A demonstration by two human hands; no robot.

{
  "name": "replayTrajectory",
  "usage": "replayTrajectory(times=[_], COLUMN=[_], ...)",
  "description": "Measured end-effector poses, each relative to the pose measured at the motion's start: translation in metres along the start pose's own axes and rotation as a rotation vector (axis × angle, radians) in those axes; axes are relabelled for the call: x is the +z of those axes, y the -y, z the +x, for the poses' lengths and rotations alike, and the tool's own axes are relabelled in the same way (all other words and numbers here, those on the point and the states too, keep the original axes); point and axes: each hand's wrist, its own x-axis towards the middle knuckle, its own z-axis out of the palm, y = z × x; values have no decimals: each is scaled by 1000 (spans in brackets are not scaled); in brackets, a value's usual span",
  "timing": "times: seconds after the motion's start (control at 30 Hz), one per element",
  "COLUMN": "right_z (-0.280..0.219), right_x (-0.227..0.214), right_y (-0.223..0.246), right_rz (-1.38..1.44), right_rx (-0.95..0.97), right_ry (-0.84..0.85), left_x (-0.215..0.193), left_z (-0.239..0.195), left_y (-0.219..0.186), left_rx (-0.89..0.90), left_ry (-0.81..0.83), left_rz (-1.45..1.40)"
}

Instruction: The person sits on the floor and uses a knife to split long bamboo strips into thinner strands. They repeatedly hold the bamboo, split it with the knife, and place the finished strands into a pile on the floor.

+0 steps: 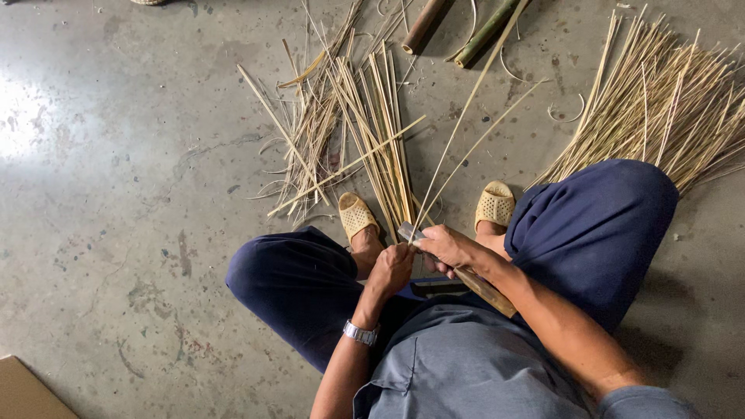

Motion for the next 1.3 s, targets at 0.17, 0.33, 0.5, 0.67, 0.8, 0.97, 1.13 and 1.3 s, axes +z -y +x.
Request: replayTrajectory(times=[0.17,0.33,0.5,0.67,0.8,0.97,1.13,1.3], right_z=[9,-1,-13,-20,-27,-39,-51,-56], right_x=[-4,-4,-6,-3,-1,3,-7,-20], right_y=[-10,-4,14,26,32,36,48,49], right_rz=[106,349,513,529,587,901,868,544], right_rx=[16,-39,-48,-35,-64,-149,-302,-142], right_ry=[59,104,162,271,337,616,451,-12], left_x=[-4,-59,-98,-113,-125,-134,-132,-129], left_z=[5,7,10,6,4,0,-4,-8], left_y=[-9,-39,-58,-63,-66,-70,-74,-65], left_rx=[-27,-138,-341,-167,-390,-359,-590,-632], left_ry=[-27,-249,-230,-264,-231,-250,-223,-243], left_rz=[-30,-128,-297,-165,-400,-444,-636,-757])
